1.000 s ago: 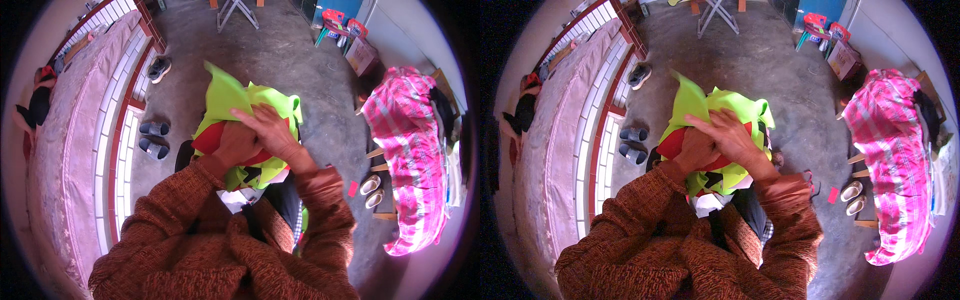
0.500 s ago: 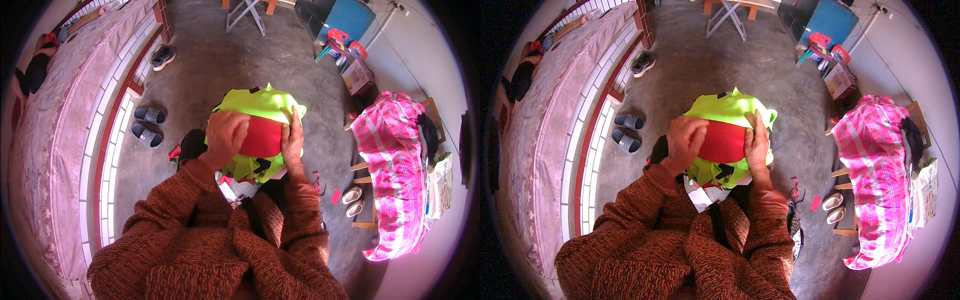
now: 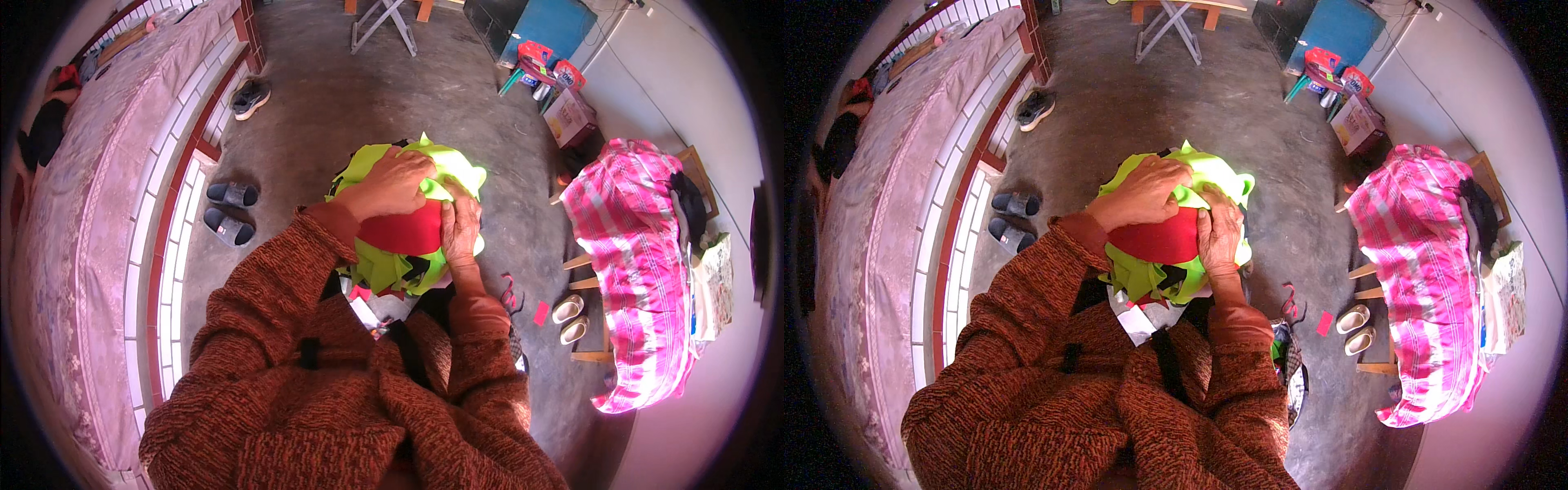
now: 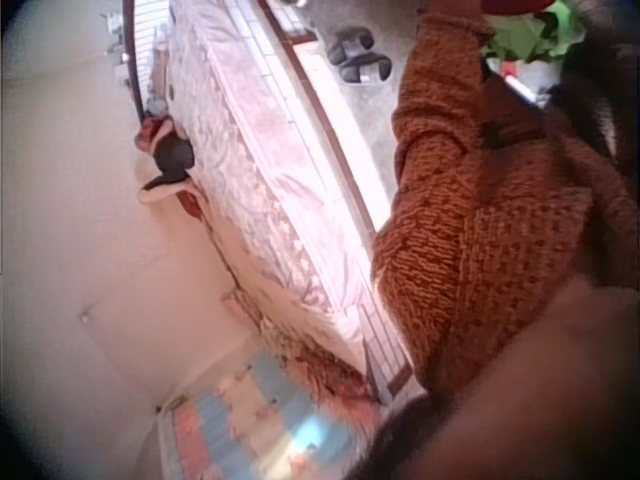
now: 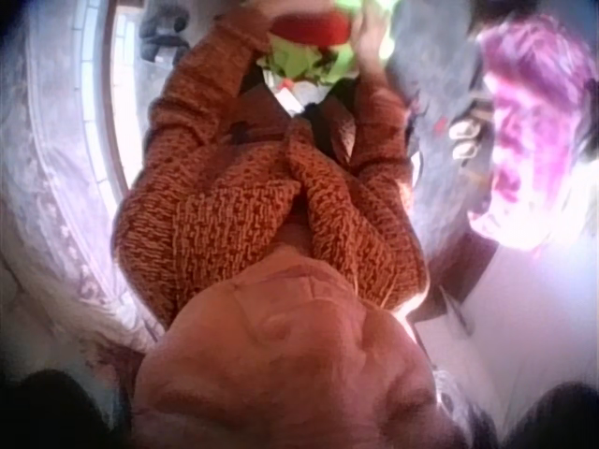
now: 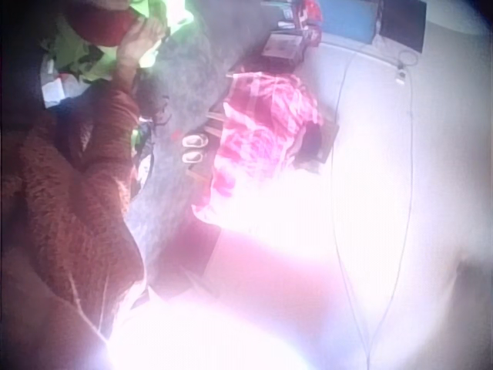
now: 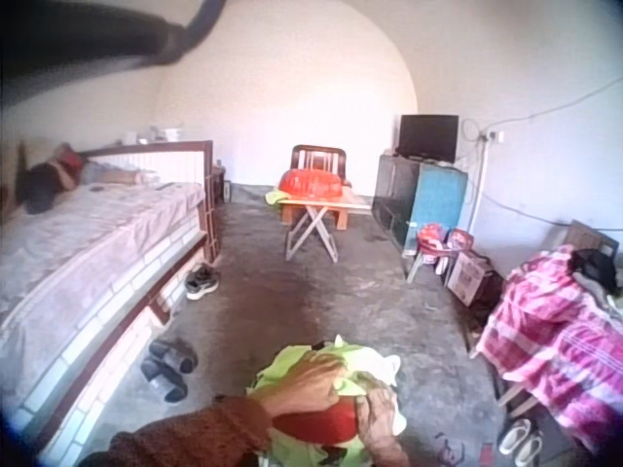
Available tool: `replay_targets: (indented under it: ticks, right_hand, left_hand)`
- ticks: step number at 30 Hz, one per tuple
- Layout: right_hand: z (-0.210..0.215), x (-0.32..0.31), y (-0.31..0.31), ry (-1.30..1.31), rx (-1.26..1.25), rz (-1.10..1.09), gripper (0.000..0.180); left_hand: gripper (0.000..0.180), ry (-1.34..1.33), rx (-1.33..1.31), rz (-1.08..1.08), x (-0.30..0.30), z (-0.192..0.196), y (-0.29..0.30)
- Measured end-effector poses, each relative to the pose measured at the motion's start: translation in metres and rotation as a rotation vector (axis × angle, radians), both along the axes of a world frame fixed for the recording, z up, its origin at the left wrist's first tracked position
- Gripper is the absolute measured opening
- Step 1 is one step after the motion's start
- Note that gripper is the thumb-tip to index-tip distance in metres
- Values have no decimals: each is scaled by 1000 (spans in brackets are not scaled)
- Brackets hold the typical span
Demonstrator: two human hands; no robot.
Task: The person is assembling a large, multi-colored paper craft by hand. They repeatedly pick up folded paper pieces from a basket and attach them to a central spherical structure, smoothing the connections. The task involves handling various colored paper components to build up the surface of the object.
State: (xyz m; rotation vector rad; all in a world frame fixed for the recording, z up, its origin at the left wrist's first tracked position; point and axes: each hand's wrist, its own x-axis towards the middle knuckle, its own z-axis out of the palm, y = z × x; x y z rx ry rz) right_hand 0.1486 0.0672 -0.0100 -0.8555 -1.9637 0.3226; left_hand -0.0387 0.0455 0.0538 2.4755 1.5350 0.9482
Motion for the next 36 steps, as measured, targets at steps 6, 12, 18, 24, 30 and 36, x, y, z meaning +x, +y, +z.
replay_targets:
  ticks: [6,12,18,24,30,36]
  right_hand:
    - [2,-2,-2,24,-32,-21,21]
    - [-6,-2,1,51,-45,-34,18]
    - [-3,-3,-1,51,-39,-27,16]
    - [-6,-1,-4,52,-92,-66,13]
    - [-5,-2,-3,67,-66,-53,14]
    - [-7,-2,-5,98,-39,-40,11]
  left_hand:
    - [18,87,68,-64,-21,7,-2]
    - [11,221,151,25,-40,27,-16]
    - [10,428,377,226,-51,59,-55]
    - [11,387,480,313,-53,43,-108]
    - [10,389,390,309,-53,-15,-158]
    - [14,315,215,252,-49,-44,-179]
